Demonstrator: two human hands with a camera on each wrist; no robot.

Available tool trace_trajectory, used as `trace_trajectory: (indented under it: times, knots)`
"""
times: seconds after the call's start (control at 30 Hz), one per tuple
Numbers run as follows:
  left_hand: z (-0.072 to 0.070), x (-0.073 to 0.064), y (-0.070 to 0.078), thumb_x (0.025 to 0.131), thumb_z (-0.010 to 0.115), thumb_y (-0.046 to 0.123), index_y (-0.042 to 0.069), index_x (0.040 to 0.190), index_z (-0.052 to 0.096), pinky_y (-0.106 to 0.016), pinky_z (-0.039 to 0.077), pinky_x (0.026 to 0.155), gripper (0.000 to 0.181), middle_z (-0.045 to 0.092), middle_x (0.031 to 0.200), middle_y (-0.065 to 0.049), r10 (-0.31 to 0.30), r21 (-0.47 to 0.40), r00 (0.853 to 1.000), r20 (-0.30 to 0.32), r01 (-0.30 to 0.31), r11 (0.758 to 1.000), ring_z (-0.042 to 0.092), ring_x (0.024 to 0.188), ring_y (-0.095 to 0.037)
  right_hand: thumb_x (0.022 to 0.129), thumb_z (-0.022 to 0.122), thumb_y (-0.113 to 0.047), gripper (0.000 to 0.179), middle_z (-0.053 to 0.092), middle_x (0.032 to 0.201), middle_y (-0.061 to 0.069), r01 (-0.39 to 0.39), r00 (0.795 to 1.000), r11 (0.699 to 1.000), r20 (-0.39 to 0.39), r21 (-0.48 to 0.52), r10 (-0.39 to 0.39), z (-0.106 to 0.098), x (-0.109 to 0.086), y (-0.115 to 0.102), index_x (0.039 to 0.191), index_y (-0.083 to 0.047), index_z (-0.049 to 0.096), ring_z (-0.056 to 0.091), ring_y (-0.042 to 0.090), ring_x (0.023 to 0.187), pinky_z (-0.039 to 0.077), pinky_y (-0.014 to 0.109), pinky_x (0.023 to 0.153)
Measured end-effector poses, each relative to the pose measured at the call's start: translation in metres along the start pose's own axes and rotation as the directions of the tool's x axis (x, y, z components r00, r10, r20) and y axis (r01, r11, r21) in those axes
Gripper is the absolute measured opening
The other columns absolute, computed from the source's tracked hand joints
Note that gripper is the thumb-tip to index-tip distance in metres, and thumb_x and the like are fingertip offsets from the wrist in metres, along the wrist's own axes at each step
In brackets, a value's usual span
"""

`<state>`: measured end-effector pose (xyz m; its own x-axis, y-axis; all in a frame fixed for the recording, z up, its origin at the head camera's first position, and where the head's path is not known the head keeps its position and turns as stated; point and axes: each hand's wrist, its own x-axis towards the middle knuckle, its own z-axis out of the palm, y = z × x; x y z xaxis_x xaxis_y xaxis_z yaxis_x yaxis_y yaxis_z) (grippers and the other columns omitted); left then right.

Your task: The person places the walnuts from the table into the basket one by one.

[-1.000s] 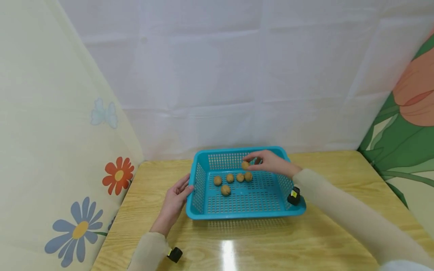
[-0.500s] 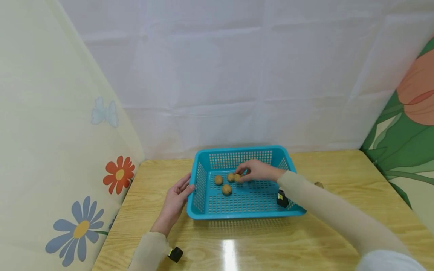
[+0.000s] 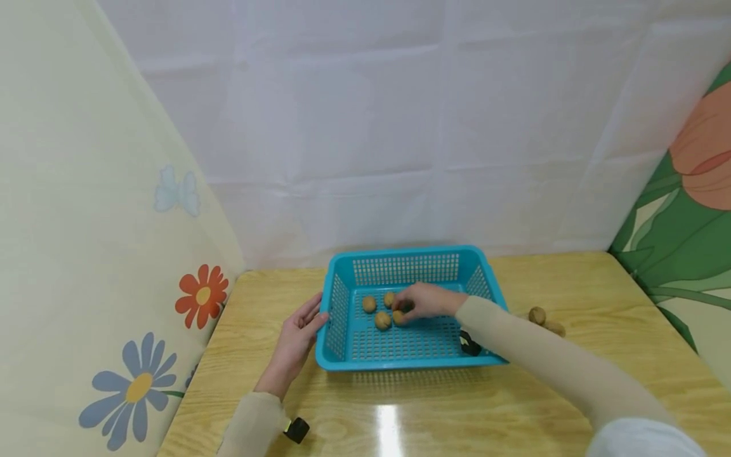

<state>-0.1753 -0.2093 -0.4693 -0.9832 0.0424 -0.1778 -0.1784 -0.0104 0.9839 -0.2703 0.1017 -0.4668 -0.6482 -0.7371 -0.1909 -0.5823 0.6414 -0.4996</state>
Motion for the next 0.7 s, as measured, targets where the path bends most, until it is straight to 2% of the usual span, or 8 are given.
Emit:
trace_trajectory:
  times: [0.17, 0.4, 0.6, 0.7]
  knots:
    - [0.0, 0.0, -0.001, 0.106, 0.062, 0.018, 0.012, 0.16, 0.042, -0.022, 0.054, 0.095, 0.058, 0.048, 0.16, -0.01, 0.002, -0.005, 1.0, -0.003, -0.002, 1.0, 0.056, 0.134, -0.015, 0.096, 0.078, -0.026, 0.037, 0.074, 0.125, 0.0, 0.001, 1.0, 1.0, -0.024, 0.027, 0.0, -0.005, -0.005, 0.0, 0.13, -0.014, 0.072, 0.068, 0.019, 0.116, 0.055, 0.038, 0.1]
    - [0.0, 0.0, -0.001, 0.107, 0.062, 0.018, 0.012, 0.16, 0.042, -0.021, 0.054, 0.095, 0.057, 0.048, 0.16, -0.01, 0.002, -0.009, 1.0, -0.002, -0.002, 1.0, 0.06, 0.125, -0.004, 0.101, 0.072, -0.022, 0.035, 0.07, 0.132, 0.006, -0.01, 0.998, 0.992, -0.058, 0.126, 0.017, -0.032, -0.024, -0.004, 0.135, -0.013, 0.069, 0.069, 0.022, 0.111, 0.058, 0.038, 0.091]
    - [0.0, 0.0, -0.003, 0.107, 0.061, 0.014, 0.012, 0.159, 0.044, -0.022, 0.055, 0.094, 0.055, 0.05, 0.158, -0.01, 0.004, -0.035, 1.0, -0.005, -0.004, 0.999, 0.063, 0.116, 0.002, 0.102, 0.071, -0.026, 0.036, 0.07, 0.133, 0.003, -0.01, 0.992, 0.996, -0.124, 0.09, 0.021, -0.058, -0.049, -0.001, 0.136, -0.017, 0.069, 0.068, 0.017, 0.109, 0.057, 0.037, 0.091]
    - [-0.001, 0.001, -0.004, 0.107, 0.062, 0.016, 0.012, 0.159, 0.043, -0.021, 0.055, 0.094, 0.056, 0.049, 0.159, -0.01, 0.007, -0.03, 1.0, -0.001, -0.007, 1.0, 0.063, 0.116, 0.002, 0.1, 0.073, -0.025, 0.036, 0.071, 0.13, 0.007, 0.012, 0.985, 0.996, -0.175, 0.083, 0.003, -0.069, -0.067, 0.003, 0.134, -0.014, 0.07, 0.068, 0.019, 0.103, 0.057, 0.039, 0.088]
